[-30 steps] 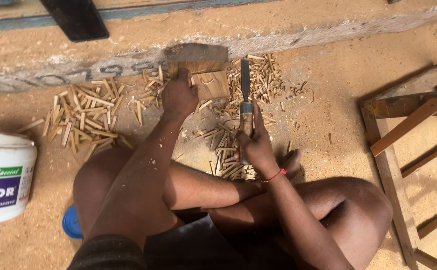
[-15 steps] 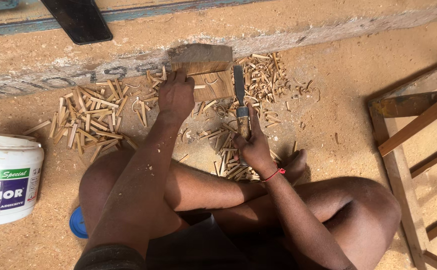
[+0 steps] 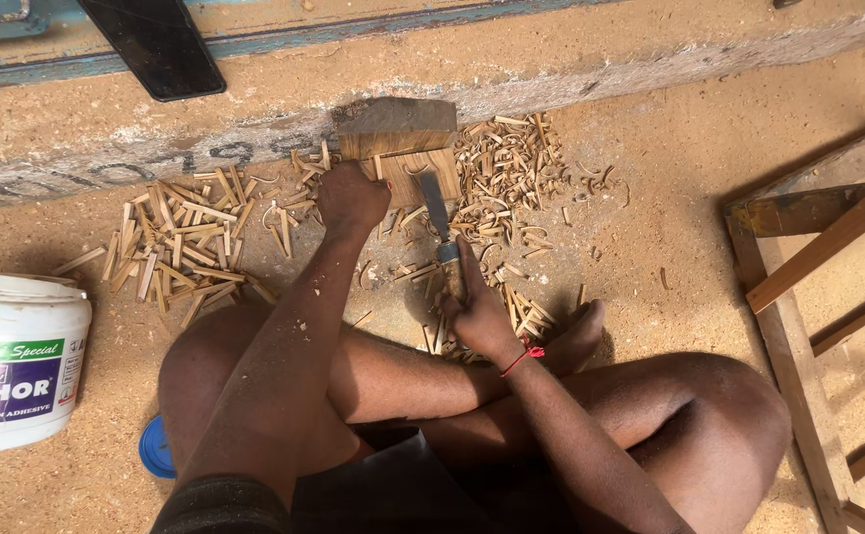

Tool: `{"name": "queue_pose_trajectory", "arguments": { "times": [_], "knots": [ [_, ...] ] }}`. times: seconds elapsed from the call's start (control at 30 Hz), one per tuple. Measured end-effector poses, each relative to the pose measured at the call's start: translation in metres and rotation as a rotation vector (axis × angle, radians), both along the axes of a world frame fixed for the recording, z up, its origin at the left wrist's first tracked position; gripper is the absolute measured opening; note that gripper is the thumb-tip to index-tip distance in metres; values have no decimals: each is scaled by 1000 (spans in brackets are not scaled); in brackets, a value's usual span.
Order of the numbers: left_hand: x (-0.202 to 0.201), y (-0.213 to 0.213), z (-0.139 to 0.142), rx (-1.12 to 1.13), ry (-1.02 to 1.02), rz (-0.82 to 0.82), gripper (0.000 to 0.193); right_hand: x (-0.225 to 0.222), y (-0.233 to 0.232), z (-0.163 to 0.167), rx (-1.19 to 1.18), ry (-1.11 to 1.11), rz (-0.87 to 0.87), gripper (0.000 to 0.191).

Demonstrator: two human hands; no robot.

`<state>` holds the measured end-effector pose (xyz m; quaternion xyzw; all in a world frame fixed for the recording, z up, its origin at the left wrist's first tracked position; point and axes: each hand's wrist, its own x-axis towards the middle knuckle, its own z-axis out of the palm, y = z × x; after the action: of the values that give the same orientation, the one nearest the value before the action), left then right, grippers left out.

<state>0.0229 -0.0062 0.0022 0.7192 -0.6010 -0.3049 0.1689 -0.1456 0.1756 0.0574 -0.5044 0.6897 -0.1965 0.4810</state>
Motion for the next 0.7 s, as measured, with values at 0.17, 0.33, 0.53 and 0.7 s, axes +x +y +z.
{"name": "queue_pose_trajectory", "arguments": {
  "times": [0.17,0.33,0.53,0.7],
  "knots": [
    [-1,-3,2,55,45,28,50,1,3,-10,75,70,53,94],
    [11,-5,5,72,183,48,36,5,8,-23,-49,143,158,94],
    [8,55,-6,-200,-160,-536,38,19,5,-40,32,223,240,93],
    [5,107,-14,-313,-262,-854,68,30,3,-50,30,267,244,92]
  ]
}}
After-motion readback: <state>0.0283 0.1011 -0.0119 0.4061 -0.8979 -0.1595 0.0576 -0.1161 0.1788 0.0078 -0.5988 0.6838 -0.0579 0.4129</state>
